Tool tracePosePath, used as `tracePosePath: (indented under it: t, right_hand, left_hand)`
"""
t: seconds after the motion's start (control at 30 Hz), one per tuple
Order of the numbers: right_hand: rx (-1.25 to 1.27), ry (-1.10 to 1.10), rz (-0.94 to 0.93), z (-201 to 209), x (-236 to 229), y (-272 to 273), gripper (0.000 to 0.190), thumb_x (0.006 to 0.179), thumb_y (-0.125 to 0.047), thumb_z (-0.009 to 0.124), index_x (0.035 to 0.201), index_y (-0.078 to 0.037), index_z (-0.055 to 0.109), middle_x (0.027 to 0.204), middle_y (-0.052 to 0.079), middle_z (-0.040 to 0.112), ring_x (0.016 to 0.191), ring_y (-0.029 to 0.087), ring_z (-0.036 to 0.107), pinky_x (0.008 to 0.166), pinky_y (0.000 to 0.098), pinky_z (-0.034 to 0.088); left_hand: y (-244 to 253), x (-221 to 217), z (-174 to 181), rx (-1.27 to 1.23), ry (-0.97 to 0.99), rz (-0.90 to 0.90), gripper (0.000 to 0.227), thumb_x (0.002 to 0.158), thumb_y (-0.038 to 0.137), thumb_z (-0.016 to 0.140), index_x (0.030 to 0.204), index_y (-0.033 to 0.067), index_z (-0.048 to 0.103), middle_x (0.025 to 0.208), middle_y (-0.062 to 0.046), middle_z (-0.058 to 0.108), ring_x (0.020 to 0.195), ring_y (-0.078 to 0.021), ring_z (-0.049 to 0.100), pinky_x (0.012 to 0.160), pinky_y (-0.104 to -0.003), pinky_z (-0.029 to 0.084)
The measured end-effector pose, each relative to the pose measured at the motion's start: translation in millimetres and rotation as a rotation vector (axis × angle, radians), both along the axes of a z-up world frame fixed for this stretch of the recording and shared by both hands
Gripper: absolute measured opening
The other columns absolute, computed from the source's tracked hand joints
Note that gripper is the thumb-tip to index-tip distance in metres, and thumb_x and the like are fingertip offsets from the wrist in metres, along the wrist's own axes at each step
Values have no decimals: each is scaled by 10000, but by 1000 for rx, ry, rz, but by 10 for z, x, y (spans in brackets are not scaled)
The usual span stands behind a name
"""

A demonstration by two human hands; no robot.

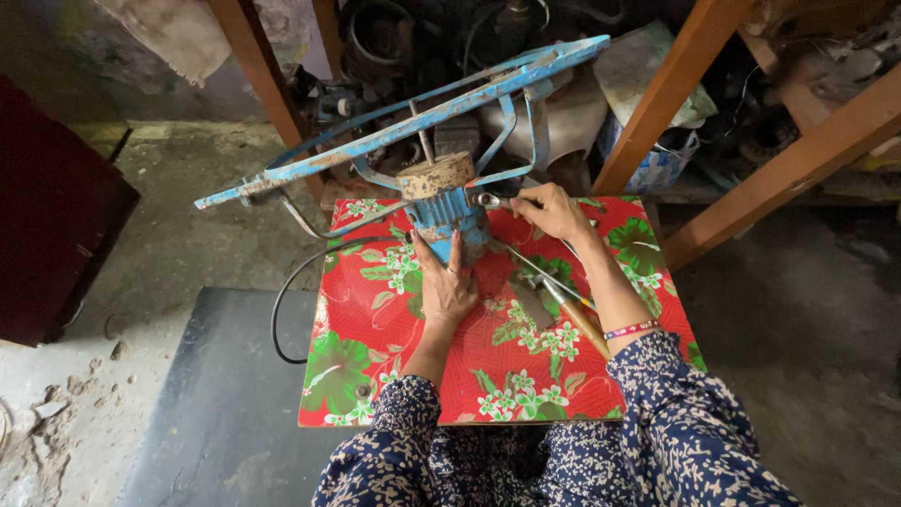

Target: The person uses a wrench to loosen and tighten bolts on a blue metal fan frame placed on a red floral table. They rotate the frame to access different bolt locations and continue adjusting the fasteners throughout the clip.

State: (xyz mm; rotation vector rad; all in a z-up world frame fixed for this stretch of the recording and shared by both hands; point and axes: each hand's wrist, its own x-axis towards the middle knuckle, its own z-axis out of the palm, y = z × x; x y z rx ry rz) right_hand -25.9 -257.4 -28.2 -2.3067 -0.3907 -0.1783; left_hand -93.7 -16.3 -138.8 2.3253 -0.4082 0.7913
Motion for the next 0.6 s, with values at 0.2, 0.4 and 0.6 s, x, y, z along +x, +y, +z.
tracePosePath:
  t: [0.2,0.4,0.6]
  right_hand:
    - [131,208,45,11,104,58,279,974,-270,643,842,-42,735,615,-15,574,548,75,540,443,326,486]
    - [110,1,160,-3,198,47,279,1006,-240,656,852,-23,742,685,5,689,625,68,588,604,301,482]
    - [-124,-189,79,6,304,-36,201,952,-241,703,1015,-71,790,820,102,730,715,92,667,678,333,513]
  left_hand:
    - [2,13,-51,10,-94,19,962,795,248,758,1614,218,254,1565,-515,10,1407,-709,265,1029,-551,499]
    - [-9,28,-90,43,1,26,960,825,262,741,1628,224,217,1570,-534,7,1394,-691,303,985,-534,519]
    - [6,-5,-14,75,-82,52,1001,762,308,780,1607,186,257,1541,-511,14,1406,-712,236,1086,-563,460]
